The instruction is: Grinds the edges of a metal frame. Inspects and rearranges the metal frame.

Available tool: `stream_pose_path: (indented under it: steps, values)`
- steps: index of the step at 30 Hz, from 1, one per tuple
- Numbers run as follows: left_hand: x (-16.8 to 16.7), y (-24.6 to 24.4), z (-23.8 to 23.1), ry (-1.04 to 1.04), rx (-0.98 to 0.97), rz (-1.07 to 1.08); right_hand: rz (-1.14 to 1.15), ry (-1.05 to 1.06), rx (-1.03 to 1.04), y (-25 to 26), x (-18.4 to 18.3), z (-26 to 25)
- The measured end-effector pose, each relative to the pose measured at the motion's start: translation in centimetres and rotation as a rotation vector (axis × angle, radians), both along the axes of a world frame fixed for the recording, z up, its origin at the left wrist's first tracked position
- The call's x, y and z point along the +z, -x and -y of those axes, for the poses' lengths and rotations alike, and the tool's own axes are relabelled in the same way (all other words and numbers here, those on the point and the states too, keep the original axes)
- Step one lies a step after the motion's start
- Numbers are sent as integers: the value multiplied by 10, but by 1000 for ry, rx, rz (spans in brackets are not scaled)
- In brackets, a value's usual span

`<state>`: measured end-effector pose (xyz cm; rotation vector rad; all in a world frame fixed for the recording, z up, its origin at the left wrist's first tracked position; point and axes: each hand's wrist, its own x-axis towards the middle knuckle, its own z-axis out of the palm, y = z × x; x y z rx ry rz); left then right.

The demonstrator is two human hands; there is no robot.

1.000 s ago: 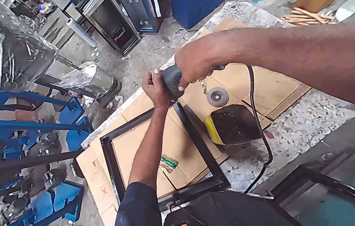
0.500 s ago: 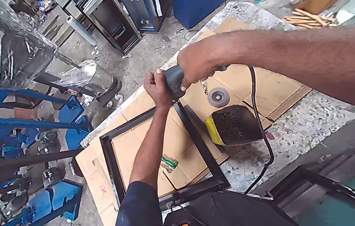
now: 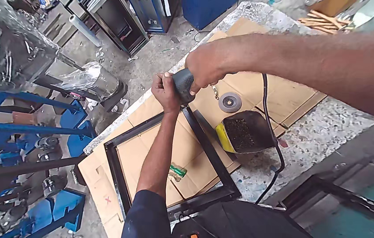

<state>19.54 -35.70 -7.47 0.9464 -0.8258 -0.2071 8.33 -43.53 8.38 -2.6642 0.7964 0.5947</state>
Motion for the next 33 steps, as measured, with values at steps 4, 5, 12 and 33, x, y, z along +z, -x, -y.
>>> stream_pose_path:
  steps: [4, 5, 12, 33]
  values:
    - [-1, -2, -1, -10, 12, -19, 199, 303, 214, 15, -6, -9]
    - [-1, -1, -2, -5, 20, -19, 237, 344, 248, 19, -8, -11]
    - [0, 1, -2, 5, -5, 9, 210, 358, 180, 27, -4, -26]
    - [7, 2, -7, -1, -31, 11, 25, -169, -76, 8, 1, -5]
